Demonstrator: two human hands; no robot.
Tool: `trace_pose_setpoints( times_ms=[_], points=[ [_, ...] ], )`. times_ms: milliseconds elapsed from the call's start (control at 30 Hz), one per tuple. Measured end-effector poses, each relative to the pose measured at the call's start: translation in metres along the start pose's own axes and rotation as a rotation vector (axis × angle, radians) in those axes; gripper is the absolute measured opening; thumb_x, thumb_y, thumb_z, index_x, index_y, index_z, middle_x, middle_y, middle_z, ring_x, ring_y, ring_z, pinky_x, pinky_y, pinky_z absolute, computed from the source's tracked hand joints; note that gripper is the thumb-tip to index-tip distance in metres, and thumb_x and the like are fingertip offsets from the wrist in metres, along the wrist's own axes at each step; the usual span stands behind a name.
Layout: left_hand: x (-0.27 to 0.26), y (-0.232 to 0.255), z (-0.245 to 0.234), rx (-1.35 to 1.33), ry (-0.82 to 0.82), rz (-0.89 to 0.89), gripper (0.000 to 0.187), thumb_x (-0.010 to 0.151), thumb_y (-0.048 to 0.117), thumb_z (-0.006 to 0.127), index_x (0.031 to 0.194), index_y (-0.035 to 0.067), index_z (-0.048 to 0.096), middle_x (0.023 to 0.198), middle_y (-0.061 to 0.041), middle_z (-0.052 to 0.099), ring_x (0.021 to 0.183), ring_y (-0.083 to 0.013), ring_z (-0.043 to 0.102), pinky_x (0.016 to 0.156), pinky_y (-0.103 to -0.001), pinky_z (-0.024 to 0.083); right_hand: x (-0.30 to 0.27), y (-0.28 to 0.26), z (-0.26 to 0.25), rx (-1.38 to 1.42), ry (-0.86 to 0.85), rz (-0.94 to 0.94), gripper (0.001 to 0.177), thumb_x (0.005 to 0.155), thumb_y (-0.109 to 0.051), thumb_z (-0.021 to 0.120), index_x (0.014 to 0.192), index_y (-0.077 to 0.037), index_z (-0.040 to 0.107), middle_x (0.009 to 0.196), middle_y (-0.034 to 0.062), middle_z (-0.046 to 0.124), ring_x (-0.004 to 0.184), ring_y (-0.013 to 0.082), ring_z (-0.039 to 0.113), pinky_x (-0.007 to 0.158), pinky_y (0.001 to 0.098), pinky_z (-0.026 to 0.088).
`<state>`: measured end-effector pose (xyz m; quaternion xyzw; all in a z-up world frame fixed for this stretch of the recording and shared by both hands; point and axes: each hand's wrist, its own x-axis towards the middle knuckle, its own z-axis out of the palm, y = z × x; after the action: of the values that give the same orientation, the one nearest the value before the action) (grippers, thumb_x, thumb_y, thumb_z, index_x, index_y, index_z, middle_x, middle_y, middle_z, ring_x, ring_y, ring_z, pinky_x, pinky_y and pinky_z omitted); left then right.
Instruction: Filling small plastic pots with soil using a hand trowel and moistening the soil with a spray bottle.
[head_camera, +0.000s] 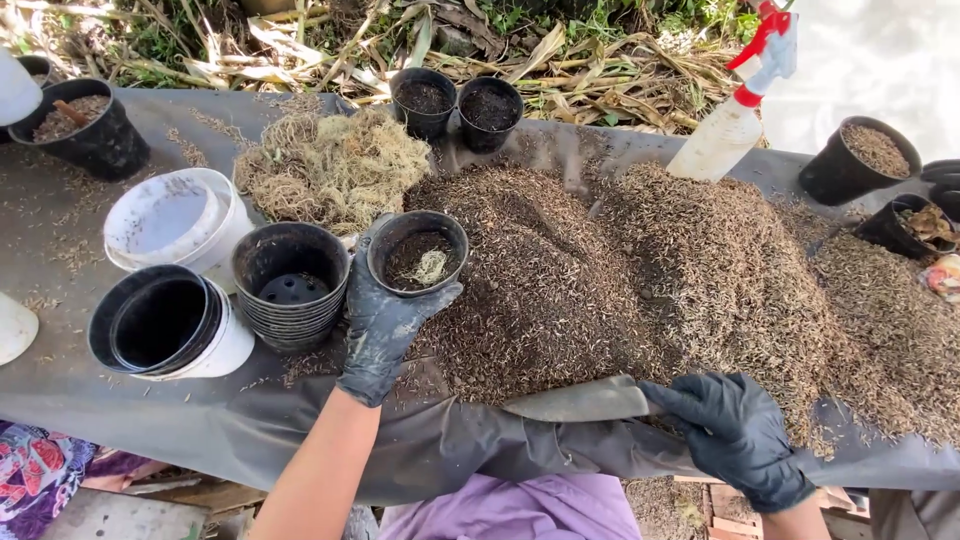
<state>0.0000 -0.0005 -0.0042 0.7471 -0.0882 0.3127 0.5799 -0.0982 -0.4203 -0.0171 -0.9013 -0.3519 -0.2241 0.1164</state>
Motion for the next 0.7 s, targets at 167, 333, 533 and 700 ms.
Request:
trace_pose_setpoints(
  times_ms=[167,333,533,700],
  points=[
    [-0.005,-0.002,0.005,-0.088,0.006,0.006,0.099,0.063,0.022,0.097,0.145,0.006,0.043,0.144,-0.014,0.056,0.137,-0.0280,0.054,0.123,-0.043,0.040,0.017,0.014,0.027,-0.133,0.041,-0.049,0.065,0.084,0.002,0.063,0.137,-0.038,0.061,0.086,-0.0067,0.067,0.058,0.0128,0.056,0.049,0.0315,0.049],
    [-0.007,0.004,0.008,-0.037,0.059,0.034,0.103,0.064,0.030,0.097,0.147,0.003,0.042,0.146,-0.015,0.056,0.139,-0.0277,0.054,0.124,-0.041,0.039,0.047,0.026,0.041,-0.157,0.098,-0.060,0.035,0.096,-0.023,0.067,0.130,-0.032,0.068,0.081,-0.0069,0.068,0.054,0.0117,0.051,0.042,0.0306,0.041],
    [-0.007,0.005,0.012,-0.072,0.063,0.020,0.103,0.063,0.025,0.097,0.148,0.003,0.041,0.147,-0.015,0.054,0.140,-0.0279,0.053,0.126,-0.042,0.037,0.100,0.036,0.041,0.212,-0.062,0.371,0.032,0.092,-0.033,0.070,0.123,-0.039,0.076,0.088,-0.0084,0.078,0.078,0.0162,0.075,0.069,0.0342,0.059],
    [-0.010,0.003,0.014,-0.107,0.084,-0.002,0.104,0.063,0.019,0.098,0.149,0.004,0.041,0.149,-0.015,0.053,0.141,-0.0282,0.051,0.128,-0.042,0.035,0.142,0.009,0.004,0.064,-0.282,0.695,0.039,0.099,-0.041,0.061,0.138,-0.042,0.066,0.105,0.0044,0.078,0.099,0.0339,0.074,0.087,0.0504,0.058]
  ],
)
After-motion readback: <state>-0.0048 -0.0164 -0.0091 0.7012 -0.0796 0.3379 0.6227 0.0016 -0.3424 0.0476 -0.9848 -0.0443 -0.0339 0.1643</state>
